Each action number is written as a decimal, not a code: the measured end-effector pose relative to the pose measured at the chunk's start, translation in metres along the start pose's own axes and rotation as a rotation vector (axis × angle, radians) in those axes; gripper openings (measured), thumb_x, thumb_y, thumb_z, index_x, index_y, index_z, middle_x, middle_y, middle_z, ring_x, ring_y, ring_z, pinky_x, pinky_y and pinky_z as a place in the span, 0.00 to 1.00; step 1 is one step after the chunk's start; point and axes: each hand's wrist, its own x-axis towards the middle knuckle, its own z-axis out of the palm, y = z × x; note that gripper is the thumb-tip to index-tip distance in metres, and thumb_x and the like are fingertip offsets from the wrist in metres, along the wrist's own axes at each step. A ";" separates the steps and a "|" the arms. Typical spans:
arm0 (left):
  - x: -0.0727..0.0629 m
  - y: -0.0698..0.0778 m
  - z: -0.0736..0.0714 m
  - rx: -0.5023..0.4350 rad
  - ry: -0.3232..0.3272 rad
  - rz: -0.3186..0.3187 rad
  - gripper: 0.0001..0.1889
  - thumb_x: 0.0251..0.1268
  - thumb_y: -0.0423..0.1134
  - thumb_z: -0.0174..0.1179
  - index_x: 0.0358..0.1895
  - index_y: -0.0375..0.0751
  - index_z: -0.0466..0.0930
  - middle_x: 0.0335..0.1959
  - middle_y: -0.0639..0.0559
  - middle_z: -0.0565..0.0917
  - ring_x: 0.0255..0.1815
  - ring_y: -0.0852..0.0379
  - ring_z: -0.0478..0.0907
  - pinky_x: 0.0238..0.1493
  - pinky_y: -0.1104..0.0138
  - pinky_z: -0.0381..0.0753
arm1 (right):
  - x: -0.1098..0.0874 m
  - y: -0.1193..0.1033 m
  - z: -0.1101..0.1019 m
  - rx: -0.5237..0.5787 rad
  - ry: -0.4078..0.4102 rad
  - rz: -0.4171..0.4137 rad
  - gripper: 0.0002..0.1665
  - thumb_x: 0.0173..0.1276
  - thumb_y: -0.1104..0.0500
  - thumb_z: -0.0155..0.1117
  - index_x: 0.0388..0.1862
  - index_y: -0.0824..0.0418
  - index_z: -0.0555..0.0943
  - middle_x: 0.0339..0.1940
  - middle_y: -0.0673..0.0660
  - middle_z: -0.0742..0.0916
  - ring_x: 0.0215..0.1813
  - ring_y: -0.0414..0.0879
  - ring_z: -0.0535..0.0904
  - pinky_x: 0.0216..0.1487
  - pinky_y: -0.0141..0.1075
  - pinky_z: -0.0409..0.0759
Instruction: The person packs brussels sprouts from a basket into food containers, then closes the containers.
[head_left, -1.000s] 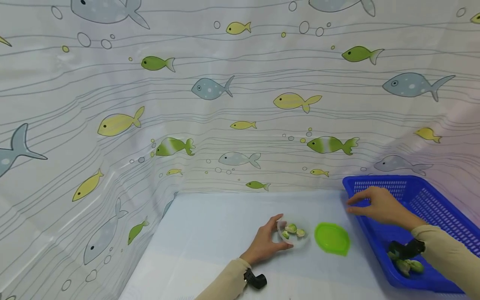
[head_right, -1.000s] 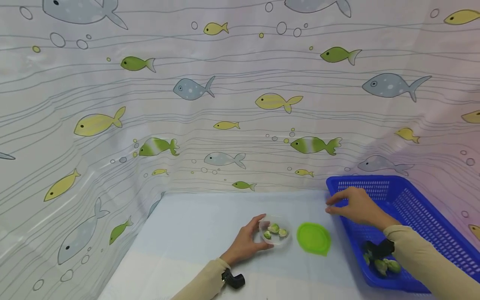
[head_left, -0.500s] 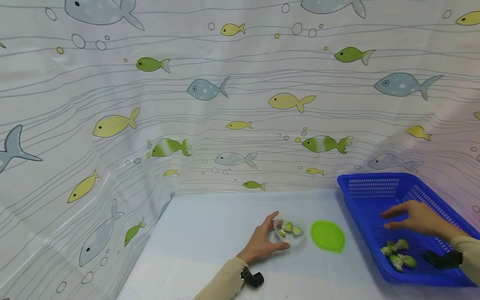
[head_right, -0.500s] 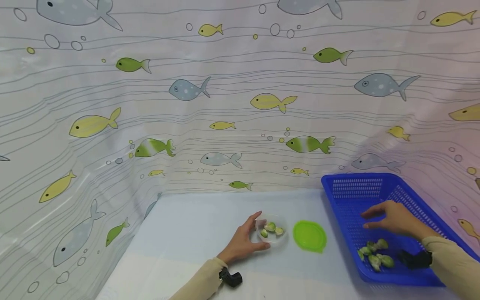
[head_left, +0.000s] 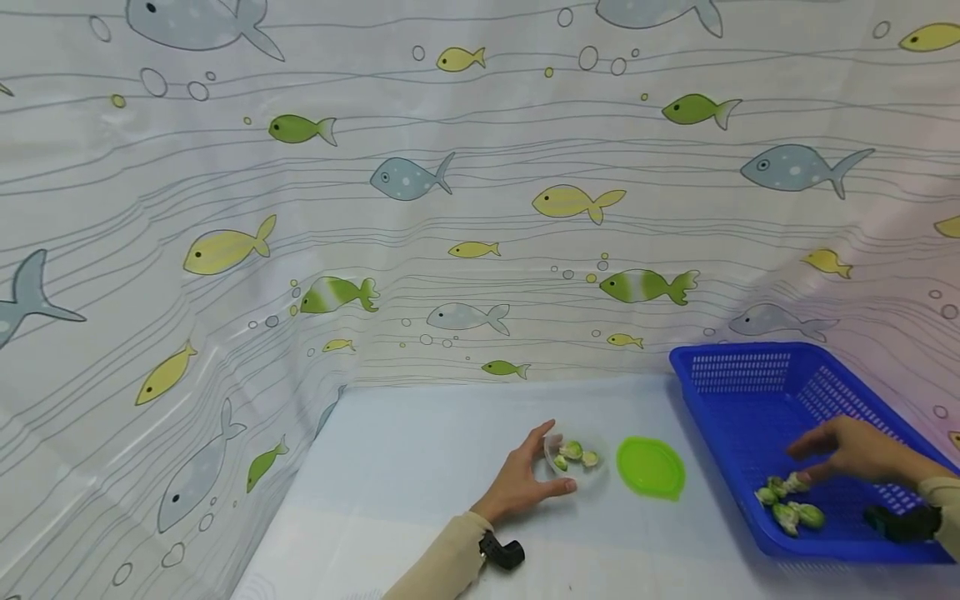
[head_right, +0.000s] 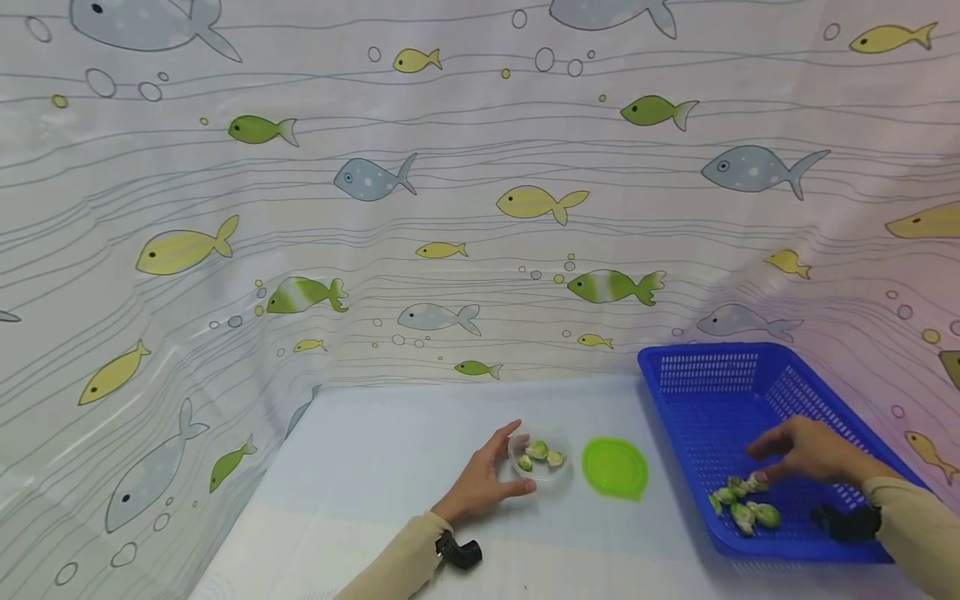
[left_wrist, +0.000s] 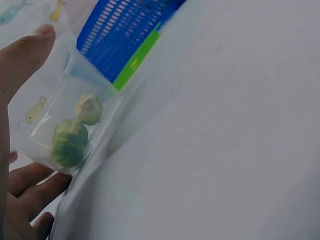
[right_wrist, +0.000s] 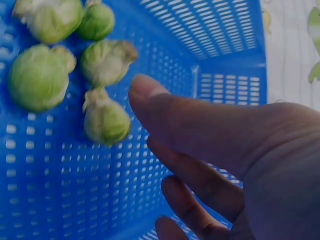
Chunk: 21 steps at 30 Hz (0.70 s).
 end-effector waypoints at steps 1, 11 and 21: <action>0.000 0.000 0.000 -0.004 0.000 0.002 0.53 0.62 0.56 0.76 0.86 0.49 0.55 0.78 0.46 0.75 0.76 0.48 0.75 0.76 0.44 0.71 | 0.001 0.000 0.000 0.009 -0.010 0.018 0.26 0.62 0.55 0.81 0.54 0.71 0.88 0.51 0.66 0.92 0.46 0.40 0.89 0.44 0.36 0.87; -0.001 -0.006 0.001 -0.040 0.005 0.056 0.48 0.68 0.54 0.72 0.85 0.45 0.57 0.74 0.48 0.80 0.73 0.50 0.78 0.76 0.51 0.72 | 0.006 0.008 0.013 0.105 -0.106 0.124 0.28 0.55 0.58 0.85 0.51 0.72 0.88 0.48 0.66 0.92 0.49 0.61 0.89 0.50 0.56 0.88; -0.003 -0.004 0.000 -0.041 0.004 0.058 0.49 0.66 0.54 0.71 0.85 0.45 0.57 0.74 0.49 0.80 0.74 0.52 0.77 0.79 0.46 0.68 | 0.009 0.008 0.023 0.005 -0.062 0.173 0.22 0.53 0.57 0.87 0.42 0.67 0.90 0.40 0.58 0.92 0.42 0.53 0.88 0.45 0.53 0.88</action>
